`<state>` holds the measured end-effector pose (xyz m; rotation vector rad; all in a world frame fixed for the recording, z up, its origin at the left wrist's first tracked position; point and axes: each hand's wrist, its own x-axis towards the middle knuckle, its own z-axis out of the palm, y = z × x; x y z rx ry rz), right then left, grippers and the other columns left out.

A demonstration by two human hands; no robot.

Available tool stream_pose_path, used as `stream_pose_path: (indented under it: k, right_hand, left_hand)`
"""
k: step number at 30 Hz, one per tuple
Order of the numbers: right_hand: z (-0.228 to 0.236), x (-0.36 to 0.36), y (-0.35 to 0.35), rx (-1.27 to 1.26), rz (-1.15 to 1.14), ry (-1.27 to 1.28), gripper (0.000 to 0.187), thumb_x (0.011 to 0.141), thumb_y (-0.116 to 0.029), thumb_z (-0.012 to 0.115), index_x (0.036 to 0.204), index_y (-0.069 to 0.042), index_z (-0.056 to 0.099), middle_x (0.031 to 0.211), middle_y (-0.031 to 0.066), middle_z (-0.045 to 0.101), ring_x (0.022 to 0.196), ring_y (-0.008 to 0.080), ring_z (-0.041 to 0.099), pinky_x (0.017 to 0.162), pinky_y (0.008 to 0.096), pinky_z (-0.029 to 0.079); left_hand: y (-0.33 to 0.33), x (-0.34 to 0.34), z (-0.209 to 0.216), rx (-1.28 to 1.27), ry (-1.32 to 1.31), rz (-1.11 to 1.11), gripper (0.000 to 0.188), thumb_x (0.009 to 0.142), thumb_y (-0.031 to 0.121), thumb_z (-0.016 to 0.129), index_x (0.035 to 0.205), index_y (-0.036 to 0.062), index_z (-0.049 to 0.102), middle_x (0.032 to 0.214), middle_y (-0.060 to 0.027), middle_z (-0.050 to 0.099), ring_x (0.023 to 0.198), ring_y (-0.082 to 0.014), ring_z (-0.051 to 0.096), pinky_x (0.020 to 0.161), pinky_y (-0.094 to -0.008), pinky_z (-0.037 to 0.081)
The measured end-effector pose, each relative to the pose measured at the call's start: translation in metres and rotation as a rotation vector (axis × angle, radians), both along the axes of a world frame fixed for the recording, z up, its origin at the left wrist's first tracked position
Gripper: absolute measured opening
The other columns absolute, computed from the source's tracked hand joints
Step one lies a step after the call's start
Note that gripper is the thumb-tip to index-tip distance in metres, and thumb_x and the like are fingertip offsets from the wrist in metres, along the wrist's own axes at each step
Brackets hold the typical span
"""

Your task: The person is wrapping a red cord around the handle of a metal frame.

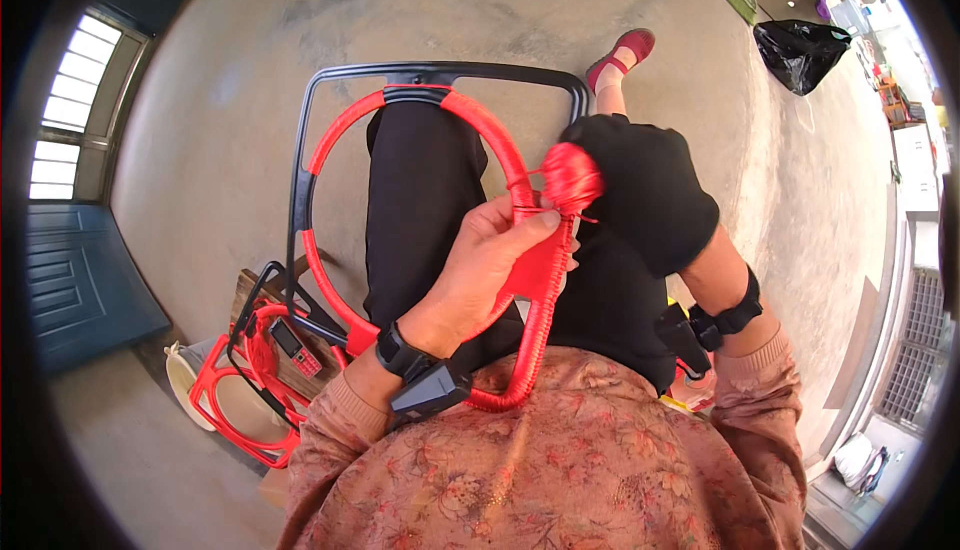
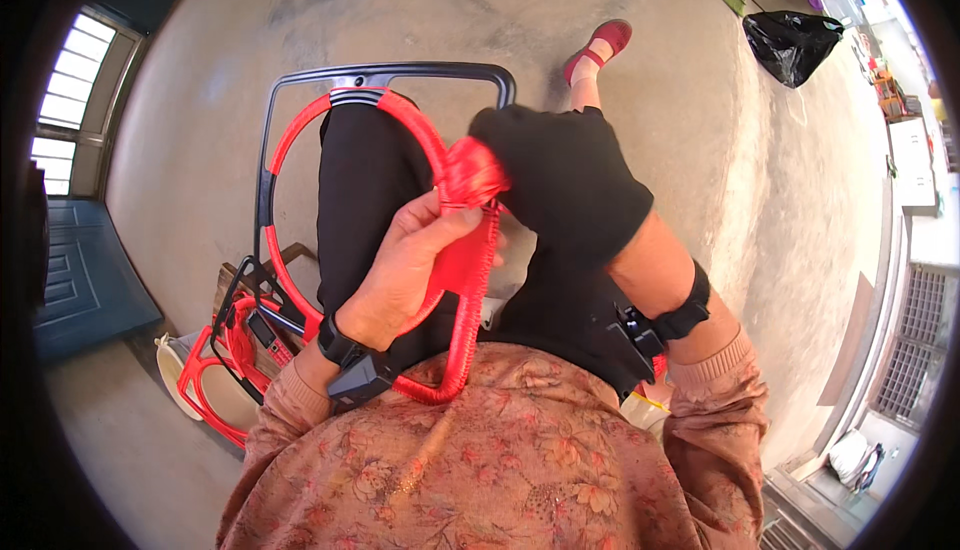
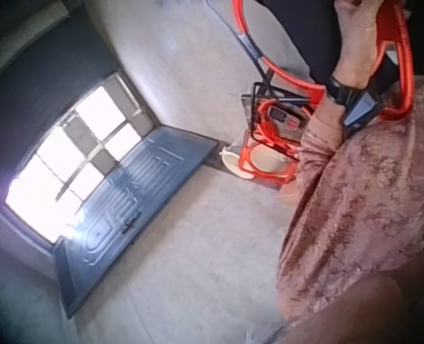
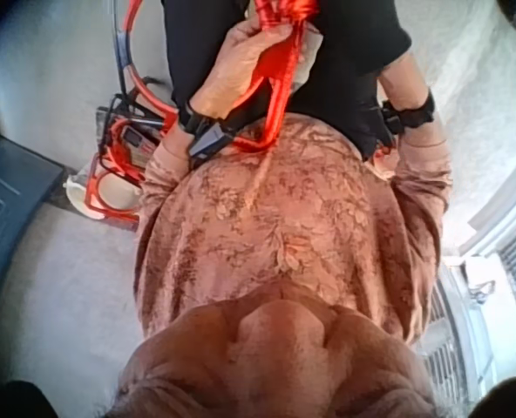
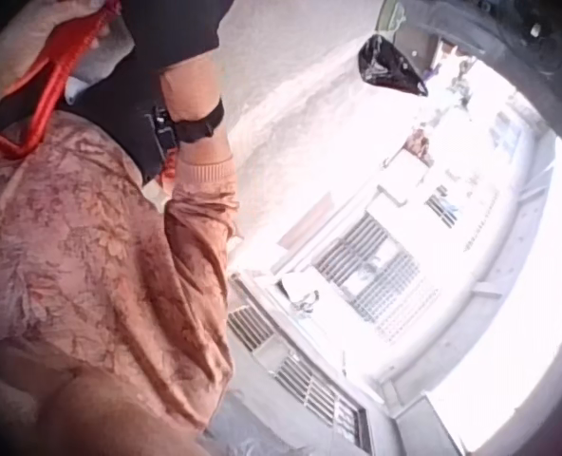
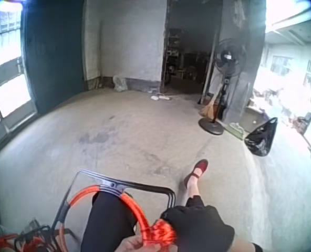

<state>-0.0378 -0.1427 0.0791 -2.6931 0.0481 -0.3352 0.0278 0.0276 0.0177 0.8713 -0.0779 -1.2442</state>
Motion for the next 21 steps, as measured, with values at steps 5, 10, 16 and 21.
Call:
stream_pose_path:
  k: [5,10,16,21]
  right_hand:
    - [-0.016,-0.051,0.002,0.947,-0.368,0.000,0.018,0.076,-0.007,0.073,0.091,-0.004,0.063,0.077,0.0084,0.064,0.066,0.0161,0.062,0.064,0.0296,0.050]
    - [-0.030,-0.058,0.031,0.908,-0.203,0.006,0.018,0.080,-0.009,0.074,0.092,-0.002,0.062,0.074,0.0023,0.065,0.068,0.0094,0.061,0.064,0.0262,0.050]
    - [-0.046,-0.047,0.034,1.157,-0.338,-0.091,0.018,0.079,-0.006,0.071,0.094,-0.002,0.061,0.077,0.0032,0.065,0.071,0.0064,0.060,0.065,0.0250,0.051]
    - [-0.043,-0.019,0.039,1.244,-0.235,-0.291,0.020,0.077,-0.004,0.071,0.095,-0.002,0.062,0.084,0.0044,0.067,0.076,0.0073,0.061,0.068,0.0256,0.051]
  left_hand:
    - [-0.002,0.005,0.004,0.020,-0.022,-0.031,0.019,0.094,0.016,0.059,0.108,0.0035,0.059,0.091,-0.0050,0.064,0.082,-0.0160,0.066,0.072,-0.0328,0.058]
    - [-0.002,0.001,0.005,-0.048,-0.004,0.047,0.019,0.095,0.011,0.054,0.112,0.0026,0.057,0.093,-0.0083,0.064,0.084,-0.0185,0.066,0.073,-0.0356,0.058]
    - [-0.001,0.006,0.015,0.007,-0.047,0.006,0.021,0.095,0.012,0.054,0.113,0.0015,0.055,0.091,-0.0093,0.064,0.077,-0.0195,0.066,0.068,-0.0346,0.058]
    - [0.011,0.022,0.024,0.019,-0.039,0.049,0.023,0.094,0.016,0.055,0.114,0.0028,0.056,0.087,-0.0089,0.064,0.072,-0.0191,0.064,0.063,-0.0329,0.056]
